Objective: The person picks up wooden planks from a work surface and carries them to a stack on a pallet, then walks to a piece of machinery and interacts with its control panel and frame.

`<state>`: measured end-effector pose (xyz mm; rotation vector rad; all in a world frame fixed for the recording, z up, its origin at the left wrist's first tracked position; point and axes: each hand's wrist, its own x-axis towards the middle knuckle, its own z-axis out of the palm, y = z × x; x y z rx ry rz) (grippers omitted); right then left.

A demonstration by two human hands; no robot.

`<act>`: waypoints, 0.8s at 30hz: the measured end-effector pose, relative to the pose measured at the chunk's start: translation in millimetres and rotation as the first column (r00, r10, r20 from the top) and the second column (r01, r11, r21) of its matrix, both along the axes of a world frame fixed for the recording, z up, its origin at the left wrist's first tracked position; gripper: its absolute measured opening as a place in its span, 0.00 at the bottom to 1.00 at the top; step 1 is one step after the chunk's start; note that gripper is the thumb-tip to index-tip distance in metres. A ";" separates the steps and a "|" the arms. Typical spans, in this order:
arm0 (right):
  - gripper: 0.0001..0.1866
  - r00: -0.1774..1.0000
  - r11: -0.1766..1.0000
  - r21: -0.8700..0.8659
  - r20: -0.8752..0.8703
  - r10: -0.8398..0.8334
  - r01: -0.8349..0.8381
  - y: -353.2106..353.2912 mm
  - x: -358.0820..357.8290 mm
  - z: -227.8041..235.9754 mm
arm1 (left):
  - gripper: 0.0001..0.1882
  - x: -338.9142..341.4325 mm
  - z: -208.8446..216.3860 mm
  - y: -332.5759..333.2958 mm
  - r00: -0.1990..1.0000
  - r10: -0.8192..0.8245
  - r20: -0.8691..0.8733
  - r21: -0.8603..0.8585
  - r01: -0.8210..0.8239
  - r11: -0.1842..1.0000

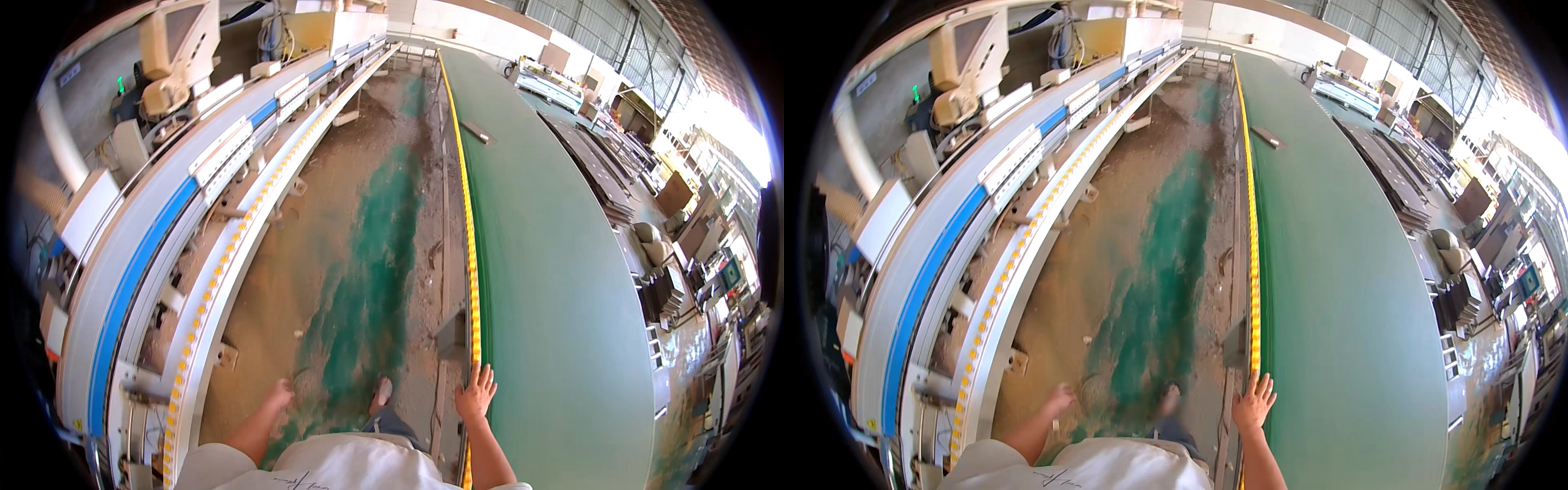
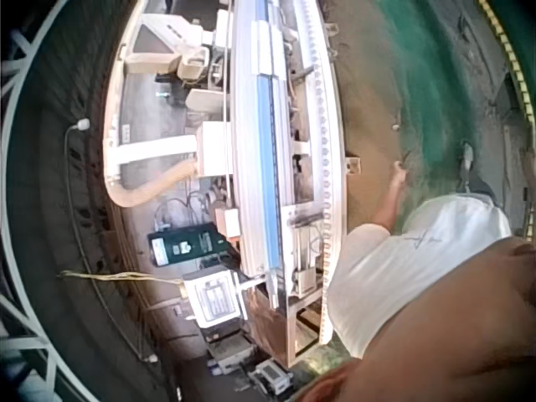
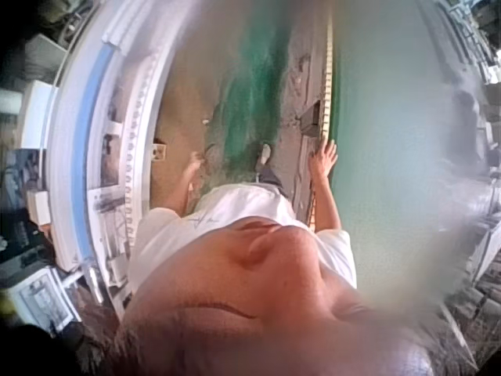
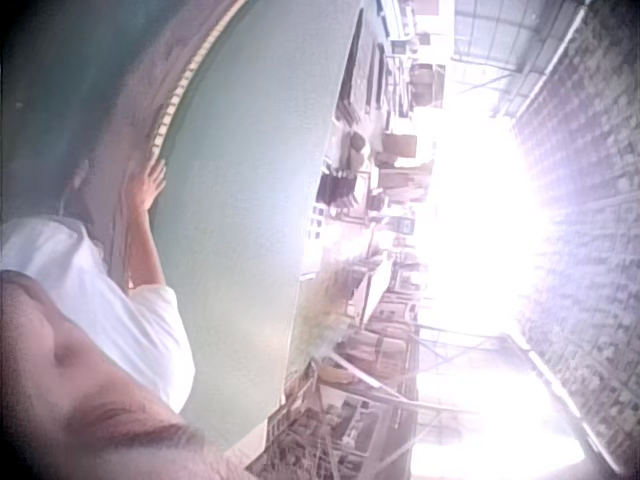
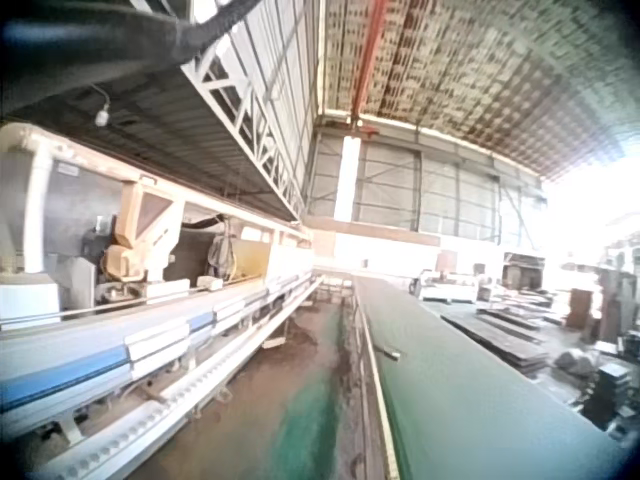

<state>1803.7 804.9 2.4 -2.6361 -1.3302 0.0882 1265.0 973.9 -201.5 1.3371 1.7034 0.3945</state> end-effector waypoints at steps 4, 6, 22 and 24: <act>0.48 0.999 0.999 0.043 -0.035 -0.010 0.011 140.1 76.6 0.3 | 0.19 110.6 37.7 178.7 0.997 -0.022 0.078 0.072 0.016 0.997; 0.48 0.999 0.998 0.059 -0.054 0.000 0.003 205.5 104.5 -2.7 | 0.20 133.5 43.2 222.5 0.992 -0.006 0.123 -0.048 0.012 0.999; 0.42 0.523 0.527 0.401 -0.847 -0.099 0.750 805.5 474.5 -59.3 | 0.15 236.0 5.9 535.5 0.975 -0.210 -0.072 -0.763 0.081 0.641; 0.43 0.053 0.410 0.073 -0.997 0.060 0.909 882.6 484.6 -44.4 | 0.14 256.3 8.7 623.7 0.981 -0.144 -0.129 -0.720 0.007 0.694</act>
